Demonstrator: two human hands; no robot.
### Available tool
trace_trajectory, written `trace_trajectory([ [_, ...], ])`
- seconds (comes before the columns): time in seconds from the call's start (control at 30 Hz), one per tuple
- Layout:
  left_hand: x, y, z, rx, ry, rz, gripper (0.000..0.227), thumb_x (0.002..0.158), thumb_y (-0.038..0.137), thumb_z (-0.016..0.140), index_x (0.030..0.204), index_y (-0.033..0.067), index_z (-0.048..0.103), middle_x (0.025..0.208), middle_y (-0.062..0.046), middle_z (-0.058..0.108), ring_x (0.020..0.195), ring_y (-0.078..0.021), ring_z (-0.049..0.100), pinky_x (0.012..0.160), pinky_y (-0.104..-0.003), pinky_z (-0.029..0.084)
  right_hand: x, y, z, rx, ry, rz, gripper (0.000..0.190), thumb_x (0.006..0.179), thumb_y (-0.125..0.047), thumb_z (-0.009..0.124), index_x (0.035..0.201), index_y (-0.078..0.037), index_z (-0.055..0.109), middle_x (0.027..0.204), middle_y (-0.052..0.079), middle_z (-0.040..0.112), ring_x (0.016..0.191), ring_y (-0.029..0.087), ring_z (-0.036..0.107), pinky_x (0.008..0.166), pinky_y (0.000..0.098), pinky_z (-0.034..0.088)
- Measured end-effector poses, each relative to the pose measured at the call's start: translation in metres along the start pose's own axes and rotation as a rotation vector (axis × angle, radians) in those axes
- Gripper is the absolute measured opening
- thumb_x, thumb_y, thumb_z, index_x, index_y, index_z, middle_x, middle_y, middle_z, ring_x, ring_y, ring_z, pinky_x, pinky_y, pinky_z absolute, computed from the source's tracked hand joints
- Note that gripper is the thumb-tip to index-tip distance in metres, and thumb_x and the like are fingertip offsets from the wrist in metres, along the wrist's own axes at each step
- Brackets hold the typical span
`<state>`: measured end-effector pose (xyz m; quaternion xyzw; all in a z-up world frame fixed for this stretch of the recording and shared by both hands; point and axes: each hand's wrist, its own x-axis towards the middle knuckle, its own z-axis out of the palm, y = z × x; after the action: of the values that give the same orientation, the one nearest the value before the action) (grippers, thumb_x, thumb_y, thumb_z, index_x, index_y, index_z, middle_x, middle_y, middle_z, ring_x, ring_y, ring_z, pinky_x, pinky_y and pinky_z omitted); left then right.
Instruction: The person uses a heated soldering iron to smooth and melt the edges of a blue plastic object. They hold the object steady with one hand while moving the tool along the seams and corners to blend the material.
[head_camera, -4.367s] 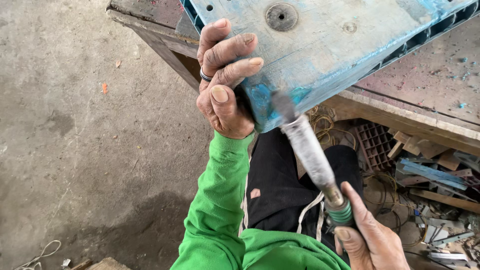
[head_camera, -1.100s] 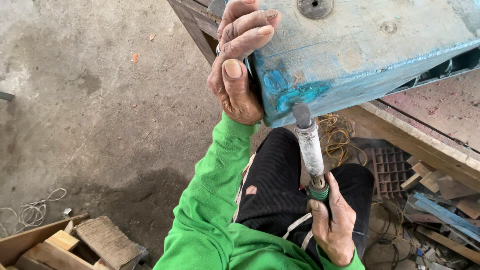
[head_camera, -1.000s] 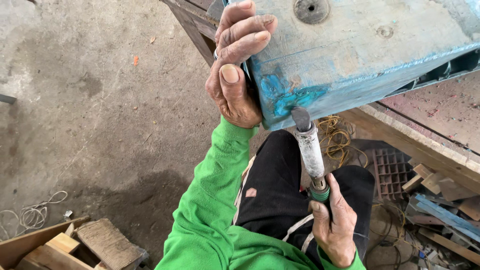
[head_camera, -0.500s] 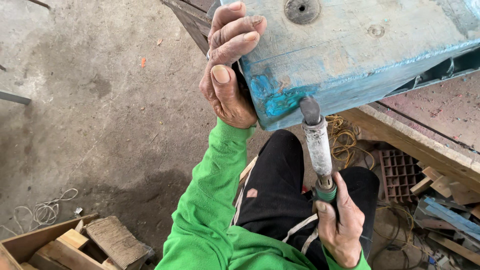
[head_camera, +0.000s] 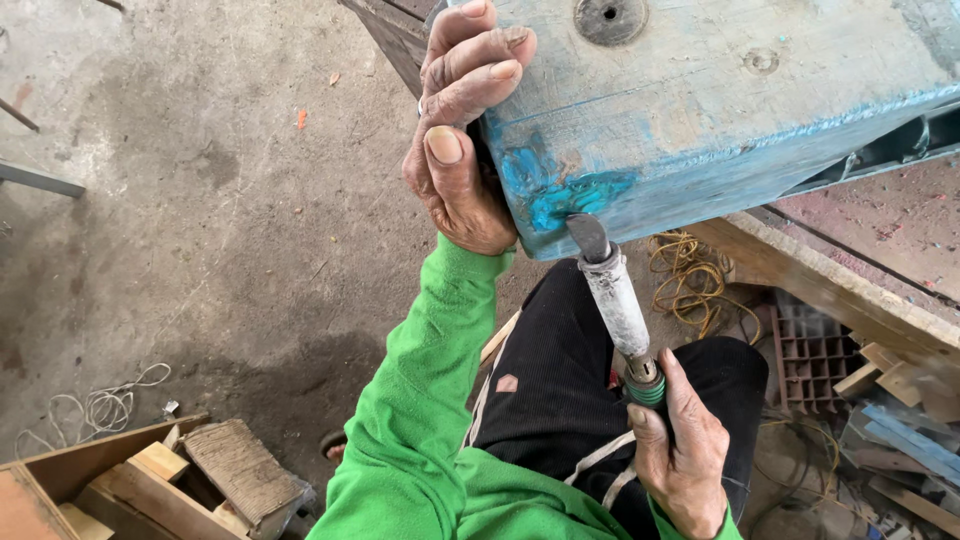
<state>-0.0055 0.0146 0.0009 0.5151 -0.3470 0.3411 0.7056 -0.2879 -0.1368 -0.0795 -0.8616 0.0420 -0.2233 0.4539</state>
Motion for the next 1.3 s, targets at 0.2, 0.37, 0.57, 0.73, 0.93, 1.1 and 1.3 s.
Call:
trace_trajectory([
  [0.2,0.002,-0.002,0.002,-0.082,-0.005,0.025,0.053,0.113,0.044,0.034,0.126,0.0124,0.074,0.128,-0.001,0.076,0.139,-0.0143,0.049,0.125,-0.036,0.032,0.007,0.000,0.005,0.021,0.033,-0.087,0.052,0.098,-0.009,0.066,0.143,0.009,0.050,0.115,0.021,0.073,0.096,0.022,0.076,0.084,0.0304,0.060],
  [0.37,0.004,0.001,0.003,-0.038,0.002,0.019,0.053,0.113,0.045,0.034,0.125,0.0121,0.074,0.126,-0.002,0.076,0.137,-0.0171,0.051,0.125,-0.038,0.033,0.010,-0.002,0.006,0.023,0.046,-0.084,0.053,0.097,-0.010,0.067,0.144,0.009,0.050,0.118,0.022,0.071,0.102,0.024,0.075,0.089,0.0316,0.060],
  [0.57,0.002,-0.004,0.003,-0.074,0.011,0.026,0.053,0.113,0.044,0.035,0.125,0.0120,0.075,0.126,-0.002,0.076,0.136,-0.0163,0.051,0.125,-0.037,0.033,0.010,-0.003,0.005,0.015,0.053,-0.092,0.055,0.098,-0.010,0.066,0.146,0.008,0.048,0.116,0.021,0.071,0.099,0.022,0.074,0.086,0.0307,0.059],
  [0.73,0.001,-0.004,0.002,-0.085,0.004,0.022,0.053,0.113,0.044,0.035,0.125,0.0118,0.075,0.127,-0.002,0.076,0.137,-0.0151,0.050,0.125,-0.036,0.032,0.006,-0.010,0.005,0.105,0.024,0.071,0.055,0.098,-0.006,0.062,0.149,0.008,0.046,0.098,0.011,0.072,0.075,0.011,0.069,0.067,0.0225,0.057],
  [0.93,0.002,-0.005,0.003,-0.107,0.013,0.041,0.052,0.113,0.042,0.035,0.124,0.0101,0.075,0.127,-0.002,0.076,0.138,-0.0162,0.050,0.124,-0.037,0.033,0.003,-0.014,0.001,0.145,-0.036,0.079,0.052,0.098,-0.007,0.061,0.147,0.008,0.049,0.103,0.012,0.073,0.077,0.011,0.070,0.069,0.0229,0.057],
  [1.1,0.001,-0.005,0.002,-0.095,0.006,0.037,0.052,0.113,0.042,0.035,0.124,0.0102,0.075,0.127,-0.002,0.076,0.138,-0.0155,0.049,0.125,-0.036,0.032,-0.001,-0.014,0.001,0.071,-0.068,0.051,0.054,0.096,-0.009,0.064,0.145,0.007,0.050,0.109,0.016,0.074,0.087,0.016,0.073,0.077,0.0264,0.058],
  [1.3,0.001,-0.005,0.001,-0.063,-0.002,0.039,0.052,0.114,0.042,0.034,0.124,0.0107,0.075,0.127,-0.003,0.076,0.138,-0.0162,0.050,0.125,-0.037,0.033,-0.010,-0.015,0.008,0.092,-0.072,0.029,0.057,0.095,-0.015,0.068,0.145,0.005,0.051,0.115,0.018,0.073,0.100,0.021,0.075,0.086,0.0293,0.057],
])
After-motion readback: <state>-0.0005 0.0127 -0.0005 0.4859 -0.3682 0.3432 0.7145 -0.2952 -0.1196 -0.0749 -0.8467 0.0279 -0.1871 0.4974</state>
